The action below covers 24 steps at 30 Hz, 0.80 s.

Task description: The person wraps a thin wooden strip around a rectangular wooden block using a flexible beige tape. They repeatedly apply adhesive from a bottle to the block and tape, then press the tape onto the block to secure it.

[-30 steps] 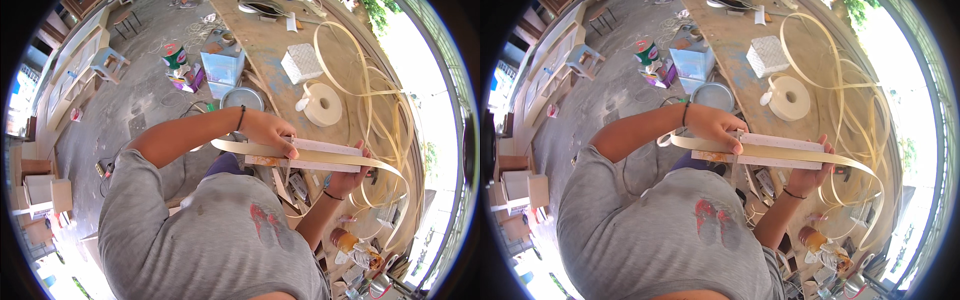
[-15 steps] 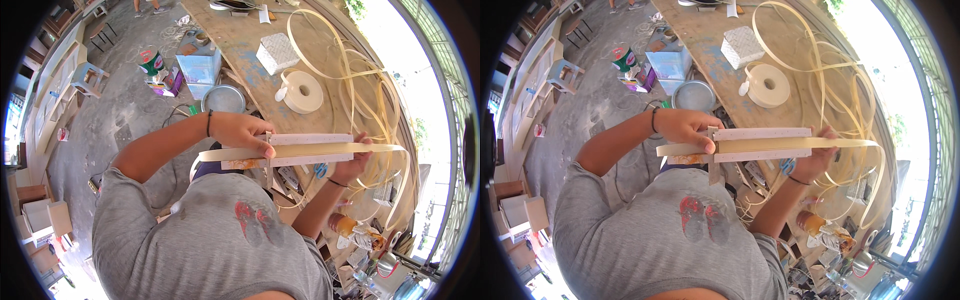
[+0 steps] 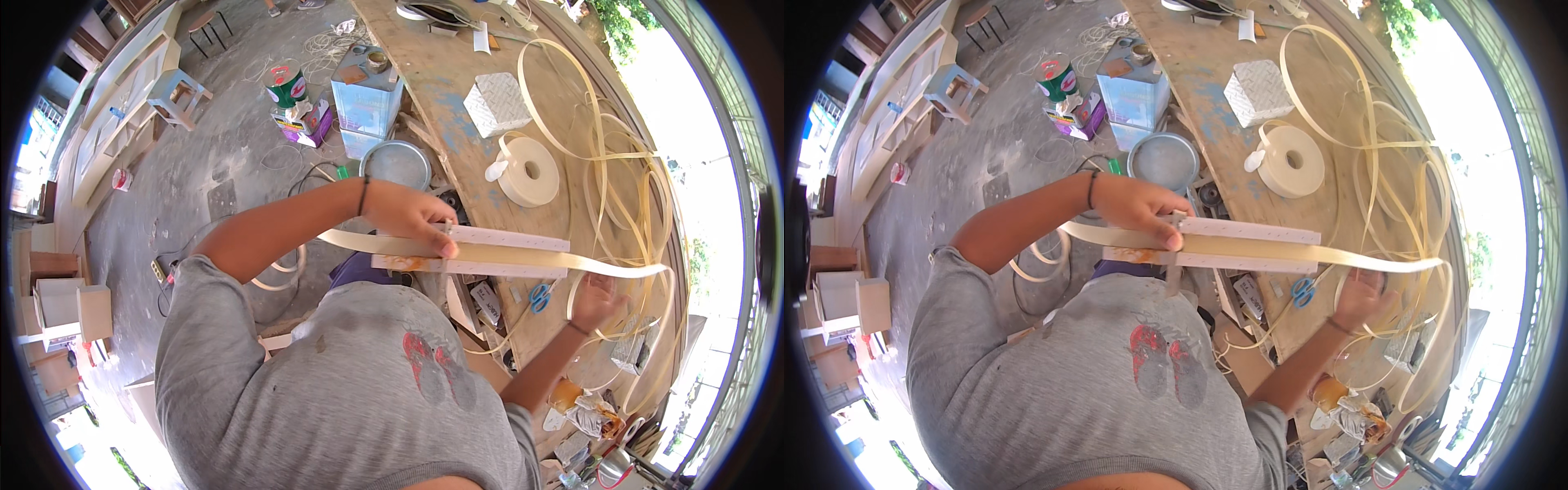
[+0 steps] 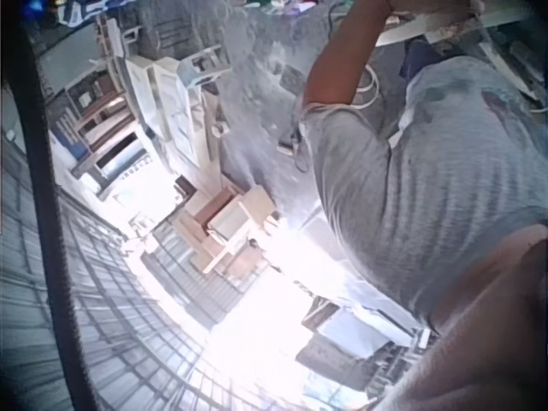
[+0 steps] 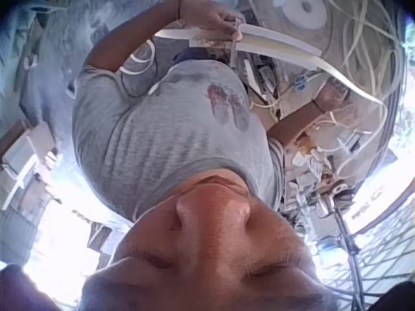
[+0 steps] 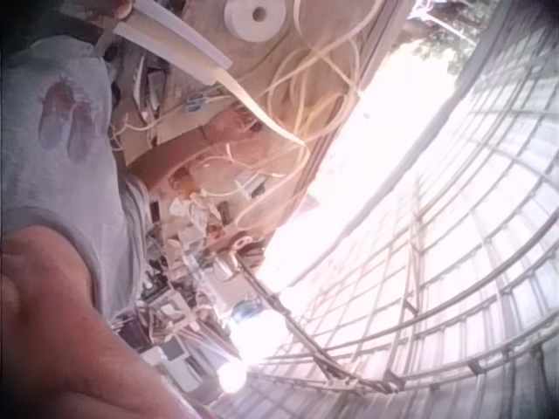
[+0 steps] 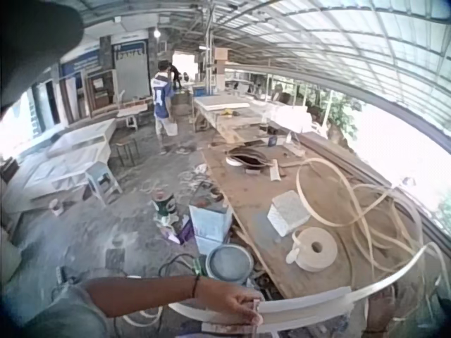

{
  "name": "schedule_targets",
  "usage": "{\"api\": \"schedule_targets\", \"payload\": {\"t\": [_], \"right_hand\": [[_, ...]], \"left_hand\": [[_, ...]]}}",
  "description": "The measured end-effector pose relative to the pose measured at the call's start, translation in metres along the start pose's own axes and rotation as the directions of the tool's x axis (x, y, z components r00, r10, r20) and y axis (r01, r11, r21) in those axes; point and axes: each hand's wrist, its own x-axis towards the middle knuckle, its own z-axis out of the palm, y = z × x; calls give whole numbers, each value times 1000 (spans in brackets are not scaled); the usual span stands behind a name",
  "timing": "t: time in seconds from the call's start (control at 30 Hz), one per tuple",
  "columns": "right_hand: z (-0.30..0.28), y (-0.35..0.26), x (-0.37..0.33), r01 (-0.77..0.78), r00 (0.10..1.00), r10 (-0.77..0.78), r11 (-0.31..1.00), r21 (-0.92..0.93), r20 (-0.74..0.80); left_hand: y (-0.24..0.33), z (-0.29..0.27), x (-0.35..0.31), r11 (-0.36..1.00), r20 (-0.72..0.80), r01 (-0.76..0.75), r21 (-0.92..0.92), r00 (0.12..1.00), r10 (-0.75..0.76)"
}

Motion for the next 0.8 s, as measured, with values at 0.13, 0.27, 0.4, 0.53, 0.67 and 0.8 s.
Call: {"api": "schedule_targets", "payload": {"t": [0.13,0.27,0.4,0.53,0.67,0.8], "right_hand": [[104,96,-60,-107,992,105,994,-25,-73],[128,100,-62,-78,994,73,995,61,79],[118,86,-52,-55,996,44,986,156,76],[106,82,-44,-58,995,41,977,204,89],[106,74,-36,-59,939,-30,968,244,343],[103,56,-26,176,954,-217,964,201,205]], "left_hand": [[11,3,26,998,-65,-27,56,997,30],[28,9,37,999,-44,-42,-34,998,40],[30,10,50,998,-27,-69,-13,997,68],[32,18,48,998,-31,-61,-22,998,60],[20,26,44,990,-36,-130,-57,991,128],[21,23,28,989,28,-106,-103,994,110]]}}
